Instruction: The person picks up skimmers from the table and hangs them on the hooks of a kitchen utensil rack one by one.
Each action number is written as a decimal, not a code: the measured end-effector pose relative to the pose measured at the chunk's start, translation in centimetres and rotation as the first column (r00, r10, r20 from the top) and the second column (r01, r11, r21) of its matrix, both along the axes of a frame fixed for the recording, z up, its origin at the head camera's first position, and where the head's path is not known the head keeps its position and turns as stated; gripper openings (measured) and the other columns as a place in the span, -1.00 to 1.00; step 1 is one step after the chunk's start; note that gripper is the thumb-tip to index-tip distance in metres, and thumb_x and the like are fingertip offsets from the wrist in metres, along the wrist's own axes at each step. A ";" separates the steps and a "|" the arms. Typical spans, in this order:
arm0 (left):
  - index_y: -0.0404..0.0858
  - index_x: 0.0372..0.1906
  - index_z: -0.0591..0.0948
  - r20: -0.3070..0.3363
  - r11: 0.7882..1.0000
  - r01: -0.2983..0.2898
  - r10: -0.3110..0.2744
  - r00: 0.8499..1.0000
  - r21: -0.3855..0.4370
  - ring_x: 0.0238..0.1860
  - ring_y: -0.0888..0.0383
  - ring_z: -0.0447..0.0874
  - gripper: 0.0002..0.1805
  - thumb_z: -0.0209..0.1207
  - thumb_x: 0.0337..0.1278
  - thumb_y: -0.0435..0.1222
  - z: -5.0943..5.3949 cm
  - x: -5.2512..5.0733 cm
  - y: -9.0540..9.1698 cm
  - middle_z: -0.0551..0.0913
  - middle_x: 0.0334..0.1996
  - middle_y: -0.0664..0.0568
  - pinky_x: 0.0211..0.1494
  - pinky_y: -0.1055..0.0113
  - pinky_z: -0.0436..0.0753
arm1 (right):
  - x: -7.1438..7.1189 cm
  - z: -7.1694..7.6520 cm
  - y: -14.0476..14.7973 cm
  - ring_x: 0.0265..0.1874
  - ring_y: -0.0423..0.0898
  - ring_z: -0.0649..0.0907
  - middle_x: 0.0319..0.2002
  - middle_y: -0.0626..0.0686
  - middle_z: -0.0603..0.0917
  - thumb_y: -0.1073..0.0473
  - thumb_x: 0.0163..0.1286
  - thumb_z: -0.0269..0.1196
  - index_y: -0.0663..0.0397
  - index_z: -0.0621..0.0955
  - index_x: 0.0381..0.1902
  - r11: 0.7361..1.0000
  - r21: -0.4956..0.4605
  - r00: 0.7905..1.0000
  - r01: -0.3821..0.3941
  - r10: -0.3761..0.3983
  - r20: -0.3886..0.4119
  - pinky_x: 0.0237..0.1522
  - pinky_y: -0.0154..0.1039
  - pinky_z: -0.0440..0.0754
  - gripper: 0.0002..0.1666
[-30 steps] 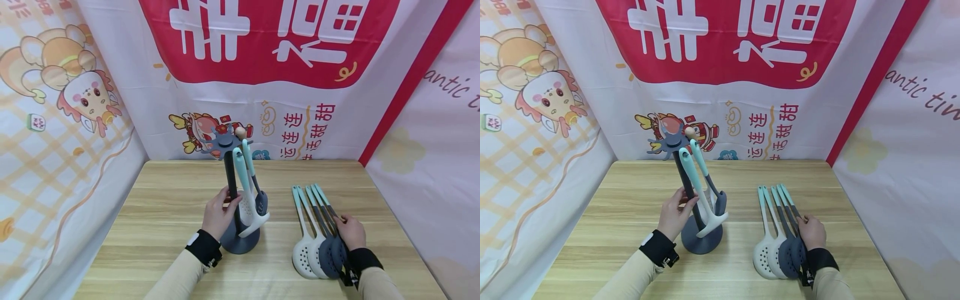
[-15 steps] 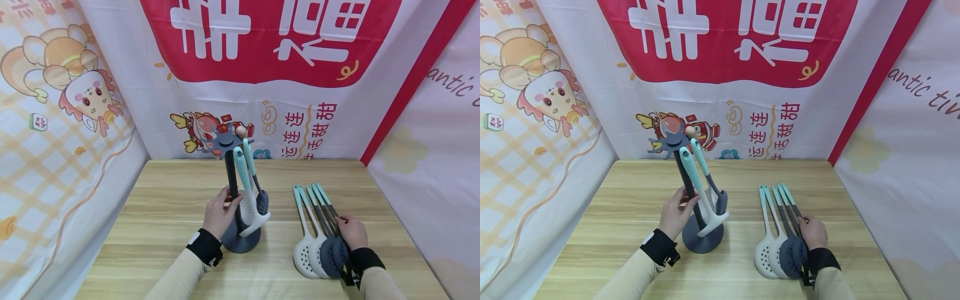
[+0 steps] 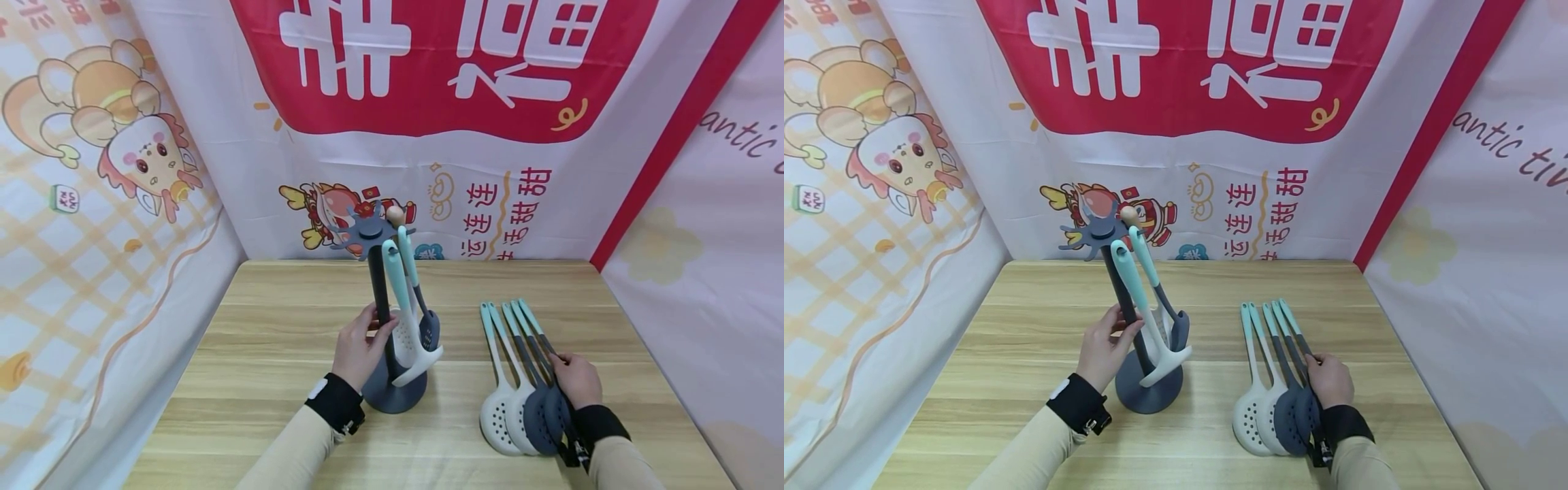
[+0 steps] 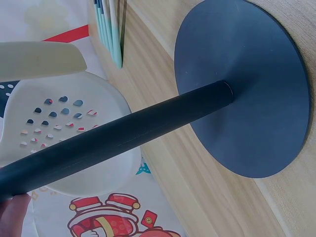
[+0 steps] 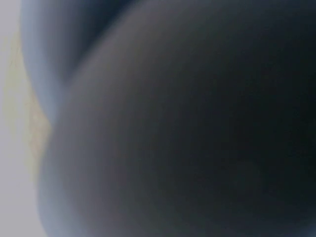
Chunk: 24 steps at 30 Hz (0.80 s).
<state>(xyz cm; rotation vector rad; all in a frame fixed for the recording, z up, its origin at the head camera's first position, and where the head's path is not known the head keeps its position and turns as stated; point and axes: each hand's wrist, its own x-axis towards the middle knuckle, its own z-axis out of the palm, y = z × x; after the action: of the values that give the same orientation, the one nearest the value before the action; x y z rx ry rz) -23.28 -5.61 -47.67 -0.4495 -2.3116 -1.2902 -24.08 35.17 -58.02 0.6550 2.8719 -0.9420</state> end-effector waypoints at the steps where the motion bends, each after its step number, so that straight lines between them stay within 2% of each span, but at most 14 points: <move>1: -0.22 0.09 0.56 0.000 1.000 0.000 0.000 1.000 0.001 -0.25 0.08 0.78 -0.67 0.25 0.29 -0.22 0.0 0.0 0.0 0.77 -0.16 -0.04 -0.29 0.45 0.75 | 0.0 0.0 0.0 -0.13 0.28 0.64 -0.02 0.42 0.65 -0.01 0.51 0.05 0.43 0.59 0.07 1.000 -0.003 1.000 0.004 -0.004 0.001 -0.16 0.08 0.55 -0.44; 11: -0.22 0.09 0.56 0.002 1.000 0.001 -0.001 1.000 -0.001 -0.24 0.08 0.78 -0.67 0.25 0.29 -0.21 0.0 -0.1 0.0 0.76 -0.15 -0.04 -0.28 0.43 0.75 | 0.1 0.3 -0.3 -0.12 0.28 0.64 0.00 0.43 0.64 0.01 0.53 0.01 0.41 0.57 0.12 0.999 -0.004 0.999 0.036 -0.036 -0.009 -0.15 0.09 0.55 -0.45; 20: -0.26 0.08 0.56 -0.010 1.000 0.000 0.000 1.000 -0.008 -0.24 0.07 0.78 -0.66 0.26 0.28 -0.22 0.0 -0.1 0.0 0.76 -0.17 -0.05 -0.29 0.41 0.76 | 0.6 0.7 -0.8 -0.26 0.20 0.65 -0.13 0.39 0.68 0.03 0.53 0.03 0.40 0.60 0.07 0.998 0.031 0.997 0.051 -0.050 -0.062 -0.34 -0.09 0.48 -0.49; 24: -0.26 0.09 0.56 0.000 1.000 0.000 0.000 1.000 -0.004 -0.24 0.07 0.78 -0.66 0.26 0.28 -0.21 -0.1 0.0 0.0 0.76 -0.17 -0.04 -0.28 0.43 0.76 | 0.8 0.9 -1.0 -0.27 0.20 0.65 -0.14 0.38 0.68 0.02 0.52 0.04 0.40 0.61 0.06 0.998 0.048 0.996 0.047 -0.042 -0.082 -0.36 -0.09 0.48 -0.49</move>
<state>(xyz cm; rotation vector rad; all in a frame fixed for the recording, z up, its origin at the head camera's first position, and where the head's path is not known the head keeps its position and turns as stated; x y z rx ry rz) -23.29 -5.60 -47.74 -0.4508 -2.3146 -1.2862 -23.27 34.16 -57.15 0.7037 2.9729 -0.9262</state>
